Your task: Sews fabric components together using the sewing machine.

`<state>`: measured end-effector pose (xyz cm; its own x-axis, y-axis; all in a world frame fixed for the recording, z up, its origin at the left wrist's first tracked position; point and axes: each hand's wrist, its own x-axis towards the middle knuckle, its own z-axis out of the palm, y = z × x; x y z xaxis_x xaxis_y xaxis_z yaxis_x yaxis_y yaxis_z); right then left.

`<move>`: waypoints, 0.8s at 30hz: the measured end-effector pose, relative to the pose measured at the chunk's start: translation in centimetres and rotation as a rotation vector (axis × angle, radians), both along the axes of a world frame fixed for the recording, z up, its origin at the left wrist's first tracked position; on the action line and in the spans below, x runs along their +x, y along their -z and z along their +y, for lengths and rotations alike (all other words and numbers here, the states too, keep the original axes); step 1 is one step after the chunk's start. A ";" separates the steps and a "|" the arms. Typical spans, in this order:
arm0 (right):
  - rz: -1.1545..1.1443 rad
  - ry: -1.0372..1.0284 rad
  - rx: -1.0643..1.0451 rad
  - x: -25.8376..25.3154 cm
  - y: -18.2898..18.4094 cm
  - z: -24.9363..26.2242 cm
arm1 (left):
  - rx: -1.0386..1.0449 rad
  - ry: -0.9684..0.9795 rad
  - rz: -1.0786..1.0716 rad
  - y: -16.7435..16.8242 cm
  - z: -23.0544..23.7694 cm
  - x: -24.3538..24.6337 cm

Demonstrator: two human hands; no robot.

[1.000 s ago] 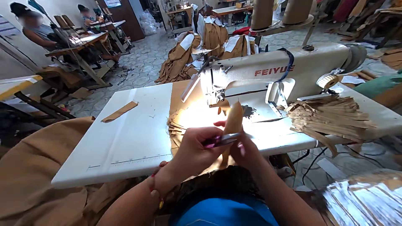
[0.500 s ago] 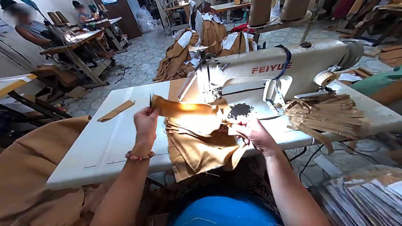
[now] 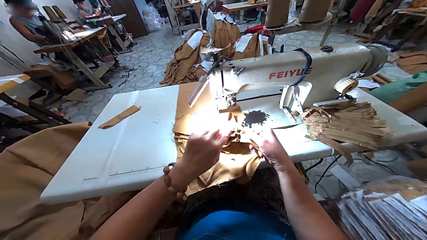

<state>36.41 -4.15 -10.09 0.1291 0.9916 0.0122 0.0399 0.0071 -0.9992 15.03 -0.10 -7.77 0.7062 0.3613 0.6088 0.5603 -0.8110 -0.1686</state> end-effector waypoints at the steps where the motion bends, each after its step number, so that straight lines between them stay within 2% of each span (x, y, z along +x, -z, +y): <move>1: -0.006 -0.003 -0.007 -0.1 -0.2 -0.1 | -0.004 0.007 0.020 0.1 0.1 0.5; 5: -0.007 -0.016 -0.024 -0.2 -0.7 -0.7 | -0.046 0.025 0.007 0.3 0.4 1.3; 8: 0.031 -0.036 -0.061 -0.4 -1.1 -1.3 | -0.127 0.003 -0.127 -0.1 0.4 0.4; 10: 0.076 -0.130 -0.067 -0.8 -1.2 -2.0 | -0.309 -0.013 -0.248 -0.9 -0.1 -0.7; 14: 0.253 -0.447 0.029 -3.2 -0.4 -2.7 | -0.782 0.052 -0.393 -1.0 -1.7 -2.3; 16: 0.336 -0.579 0.044 -4.5 -0.3 -2.9 | -0.904 0.140 -0.421 -1.3 -2.5 -2.9; 20: 0.328 -0.866 0.053 -5.5 0.9 -3.2 | -0.859 0.222 -0.514 -3.7 -3.7 -6.0; 22: 0.188 -1.012 0.130 -5.5 1.4 -3.5 | -0.783 0.190 -0.664 -5.9 -4.4 -8.6; 24: 0.113 -1.204 0.275 -5.4 2.3 -2.9 | -0.641 0.129 -0.906 -7.7 -4.9 -11.1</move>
